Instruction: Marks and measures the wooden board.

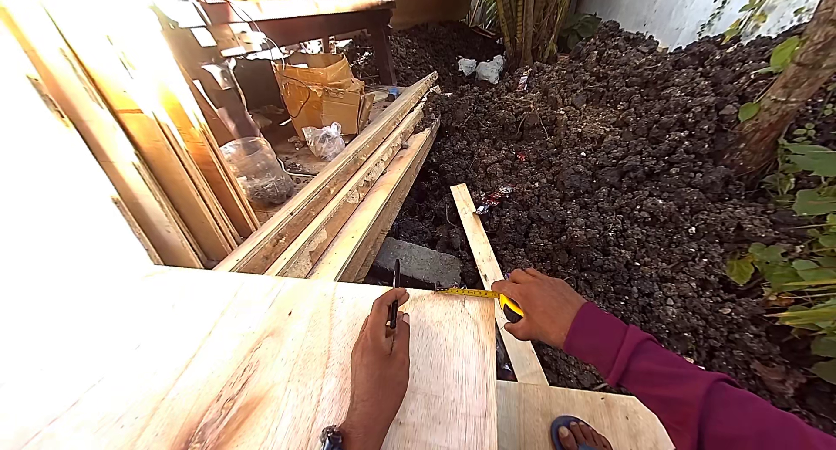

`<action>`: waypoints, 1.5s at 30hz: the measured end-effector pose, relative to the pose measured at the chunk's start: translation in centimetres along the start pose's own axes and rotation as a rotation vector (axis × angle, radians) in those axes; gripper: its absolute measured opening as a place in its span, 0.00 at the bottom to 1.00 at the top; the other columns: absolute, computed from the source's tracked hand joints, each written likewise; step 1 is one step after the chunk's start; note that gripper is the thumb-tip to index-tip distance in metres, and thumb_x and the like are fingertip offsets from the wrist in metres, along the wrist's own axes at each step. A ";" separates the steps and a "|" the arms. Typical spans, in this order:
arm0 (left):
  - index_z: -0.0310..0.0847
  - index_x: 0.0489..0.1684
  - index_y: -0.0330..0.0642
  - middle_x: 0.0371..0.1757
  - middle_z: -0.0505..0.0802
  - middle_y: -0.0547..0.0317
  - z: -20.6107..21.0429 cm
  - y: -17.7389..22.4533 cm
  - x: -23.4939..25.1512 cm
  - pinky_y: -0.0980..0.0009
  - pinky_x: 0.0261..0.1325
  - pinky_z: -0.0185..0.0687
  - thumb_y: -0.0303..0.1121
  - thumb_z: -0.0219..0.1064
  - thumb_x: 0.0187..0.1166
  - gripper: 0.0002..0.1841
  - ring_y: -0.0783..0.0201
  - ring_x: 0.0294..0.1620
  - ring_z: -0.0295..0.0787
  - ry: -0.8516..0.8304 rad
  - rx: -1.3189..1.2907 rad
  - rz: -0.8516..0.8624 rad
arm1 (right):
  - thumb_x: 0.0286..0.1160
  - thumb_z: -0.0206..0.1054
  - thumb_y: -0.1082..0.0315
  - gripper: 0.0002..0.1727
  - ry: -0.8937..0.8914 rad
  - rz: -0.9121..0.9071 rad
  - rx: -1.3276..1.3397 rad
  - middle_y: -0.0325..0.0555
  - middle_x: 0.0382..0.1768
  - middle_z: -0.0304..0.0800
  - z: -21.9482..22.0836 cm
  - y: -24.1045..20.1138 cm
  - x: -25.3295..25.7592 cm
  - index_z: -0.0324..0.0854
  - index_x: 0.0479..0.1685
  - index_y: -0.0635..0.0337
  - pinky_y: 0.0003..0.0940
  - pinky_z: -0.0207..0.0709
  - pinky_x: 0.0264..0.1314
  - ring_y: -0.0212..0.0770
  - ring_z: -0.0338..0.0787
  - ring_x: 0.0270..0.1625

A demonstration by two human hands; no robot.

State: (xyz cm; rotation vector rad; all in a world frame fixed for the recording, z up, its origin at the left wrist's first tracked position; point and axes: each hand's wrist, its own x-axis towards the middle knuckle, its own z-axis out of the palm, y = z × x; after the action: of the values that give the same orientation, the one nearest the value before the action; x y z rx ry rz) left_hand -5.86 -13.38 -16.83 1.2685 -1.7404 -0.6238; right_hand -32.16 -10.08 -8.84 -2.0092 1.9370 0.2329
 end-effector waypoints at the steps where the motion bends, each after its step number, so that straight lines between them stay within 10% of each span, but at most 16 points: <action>1: 0.81 0.69 0.52 0.60 0.92 0.67 0.0 0.1 0.0 0.70 0.48 0.87 0.35 0.58 0.83 0.18 0.70 0.52 0.90 0.005 -0.013 0.022 | 0.71 0.76 0.50 0.33 0.000 -0.001 0.000 0.48 0.67 0.82 0.0 0.0 0.0 0.77 0.79 0.41 0.51 0.81 0.64 0.53 0.81 0.71; 45: 0.82 0.60 0.44 0.38 0.90 0.68 -0.1 0.4 -0.1 0.78 0.36 0.83 0.42 0.53 0.90 0.17 0.71 0.35 0.87 0.092 -0.232 0.169 | 0.71 0.76 0.50 0.34 -0.001 -0.001 -0.006 0.48 0.68 0.82 0.0 -0.1 -0.1 0.76 0.80 0.41 0.51 0.81 0.64 0.53 0.82 0.71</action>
State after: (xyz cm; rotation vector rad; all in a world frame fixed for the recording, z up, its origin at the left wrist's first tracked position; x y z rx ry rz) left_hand -5.98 -13.12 -16.56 0.9643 -1.6280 -0.6380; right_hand -32.10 -10.02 -8.83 -2.0142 1.9367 0.2396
